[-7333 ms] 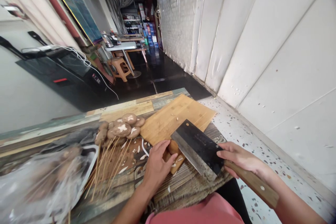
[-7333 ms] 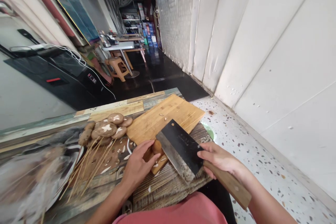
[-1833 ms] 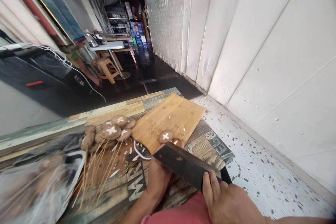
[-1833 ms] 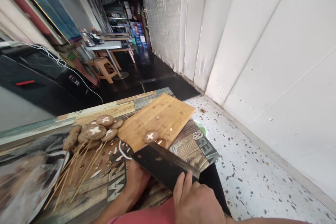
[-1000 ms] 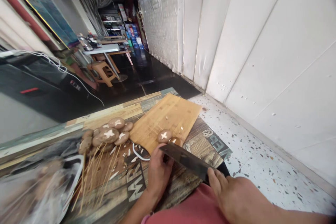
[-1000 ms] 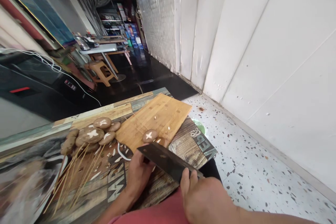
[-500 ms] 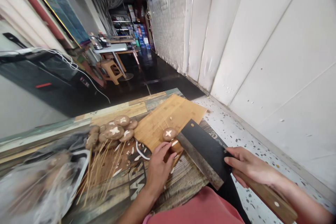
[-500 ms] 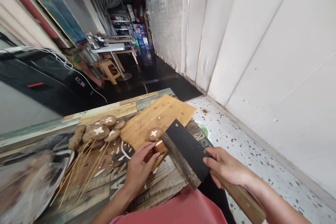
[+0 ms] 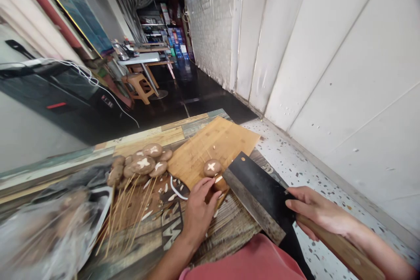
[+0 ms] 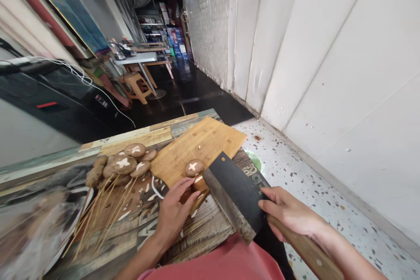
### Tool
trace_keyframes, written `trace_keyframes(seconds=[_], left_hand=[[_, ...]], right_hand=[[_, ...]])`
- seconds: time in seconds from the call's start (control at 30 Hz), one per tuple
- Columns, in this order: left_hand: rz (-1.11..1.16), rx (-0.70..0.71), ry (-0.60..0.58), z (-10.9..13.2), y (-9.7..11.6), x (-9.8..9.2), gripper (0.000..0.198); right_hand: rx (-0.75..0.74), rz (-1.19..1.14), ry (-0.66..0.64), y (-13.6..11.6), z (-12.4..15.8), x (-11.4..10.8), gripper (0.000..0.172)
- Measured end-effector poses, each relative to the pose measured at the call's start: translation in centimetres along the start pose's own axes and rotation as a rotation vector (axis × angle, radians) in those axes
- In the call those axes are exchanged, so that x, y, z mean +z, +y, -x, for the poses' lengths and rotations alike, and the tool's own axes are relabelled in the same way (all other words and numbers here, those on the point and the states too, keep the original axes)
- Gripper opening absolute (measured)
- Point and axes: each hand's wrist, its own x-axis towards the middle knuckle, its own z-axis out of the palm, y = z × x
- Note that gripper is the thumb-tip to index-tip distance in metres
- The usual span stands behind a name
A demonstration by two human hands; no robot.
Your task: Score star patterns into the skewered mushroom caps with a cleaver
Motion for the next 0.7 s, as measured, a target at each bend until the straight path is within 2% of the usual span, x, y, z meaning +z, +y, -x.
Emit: trace_keyframes(seconds=[0.3,0.7], left_hand=[[0.004,0.005,0.009,0.12,-0.27,0.19,0.033],[0.005,0.013,0.0,0.1,-0.14,0.19,0.033]], right_hand=[[-0.01,0.002,0.003,-0.68,0.29,-0.08,0.021],[0.006,0.022,-0.044,0.3,-0.36,-0.61,0.02]])
